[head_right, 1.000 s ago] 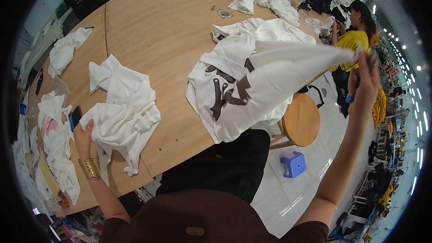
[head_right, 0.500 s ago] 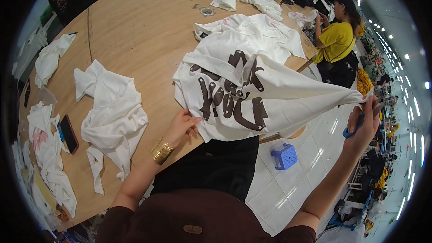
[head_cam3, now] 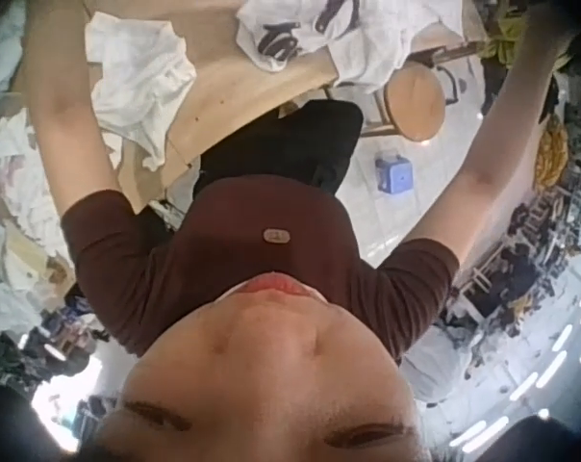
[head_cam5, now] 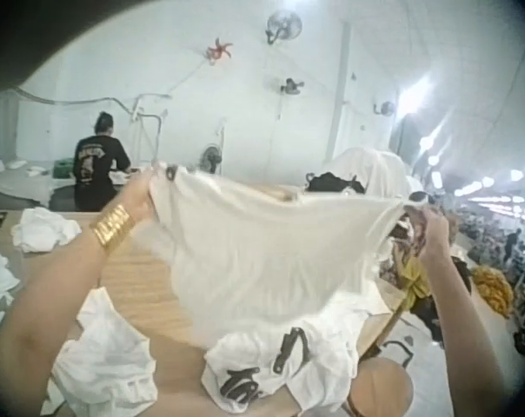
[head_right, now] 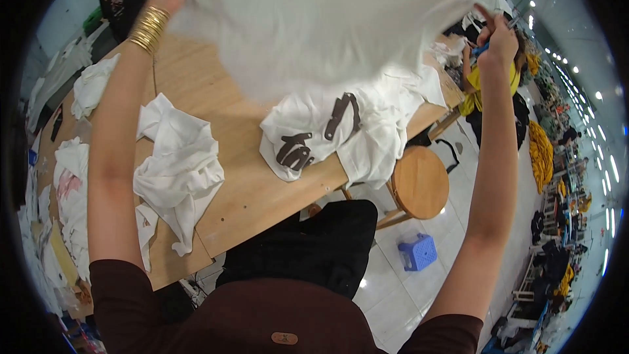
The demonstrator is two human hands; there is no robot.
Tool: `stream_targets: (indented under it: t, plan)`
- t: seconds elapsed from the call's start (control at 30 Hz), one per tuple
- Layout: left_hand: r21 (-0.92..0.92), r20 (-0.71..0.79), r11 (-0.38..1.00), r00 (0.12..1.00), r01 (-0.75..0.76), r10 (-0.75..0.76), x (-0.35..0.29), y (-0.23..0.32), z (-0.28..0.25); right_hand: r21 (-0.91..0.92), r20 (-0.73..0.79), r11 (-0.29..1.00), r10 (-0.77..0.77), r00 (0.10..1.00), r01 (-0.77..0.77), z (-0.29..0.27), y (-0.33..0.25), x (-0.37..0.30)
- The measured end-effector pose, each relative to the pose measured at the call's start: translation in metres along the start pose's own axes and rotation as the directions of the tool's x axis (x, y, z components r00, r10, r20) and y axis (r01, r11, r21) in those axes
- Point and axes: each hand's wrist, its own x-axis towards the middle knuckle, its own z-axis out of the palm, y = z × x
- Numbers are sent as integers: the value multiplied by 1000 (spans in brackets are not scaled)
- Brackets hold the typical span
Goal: Trimming excess threads from printed t-shirts using small cutters.
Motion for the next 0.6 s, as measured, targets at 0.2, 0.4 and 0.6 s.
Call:
stream_targets:
  t: [0.2, 0.4, 0.6]
  plan:
    - [380, -126, 925, 988, -31, 85, -54, 70, -56, 107, 212, 989, -121, 970, 101, 31, 1, -27]
    - [491, -456, 656, 811, 573, -367, -228, 25, -110, -326, 393, 944, 181, 901, -48, 21, 92, -89]
    - [424, -438, 532, 680, 733, -588, -403, -54, -100, -647, 587, 738, 322, 743, 192, -52, 215, -170]
